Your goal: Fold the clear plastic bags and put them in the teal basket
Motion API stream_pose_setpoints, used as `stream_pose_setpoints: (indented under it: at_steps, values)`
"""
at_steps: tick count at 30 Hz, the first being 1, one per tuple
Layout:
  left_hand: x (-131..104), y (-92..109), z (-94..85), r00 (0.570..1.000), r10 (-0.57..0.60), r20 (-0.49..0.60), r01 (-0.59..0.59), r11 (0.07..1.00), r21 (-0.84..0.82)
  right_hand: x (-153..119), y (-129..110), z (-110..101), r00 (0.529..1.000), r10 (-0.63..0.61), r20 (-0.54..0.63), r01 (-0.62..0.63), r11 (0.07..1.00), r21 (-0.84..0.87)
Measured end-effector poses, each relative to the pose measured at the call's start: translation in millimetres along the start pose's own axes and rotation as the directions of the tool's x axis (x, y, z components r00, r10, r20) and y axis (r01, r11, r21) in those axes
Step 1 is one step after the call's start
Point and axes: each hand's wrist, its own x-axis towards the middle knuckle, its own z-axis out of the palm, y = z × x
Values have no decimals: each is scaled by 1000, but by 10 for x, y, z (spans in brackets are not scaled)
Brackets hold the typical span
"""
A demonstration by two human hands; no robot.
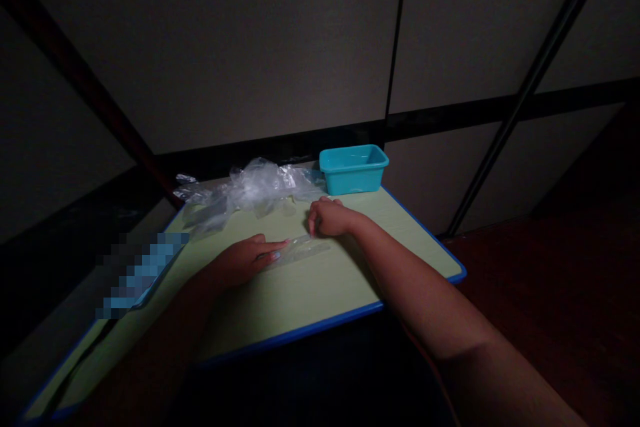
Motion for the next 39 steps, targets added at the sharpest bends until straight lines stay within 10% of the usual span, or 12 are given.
stream_pose_setpoints:
  at_steps: [15, 39]
  values:
    - [-5, 6, 34, 1000, -7, -18, 7, 1000, -11, -278, -673, 378, 988, 6, 156, 9, 996, -90]
    - [-41, 41, 31, 999, -11, -36, 11, 1000, -2, -474, -590, 311, 978, 151, 142, -131, 982, -137]
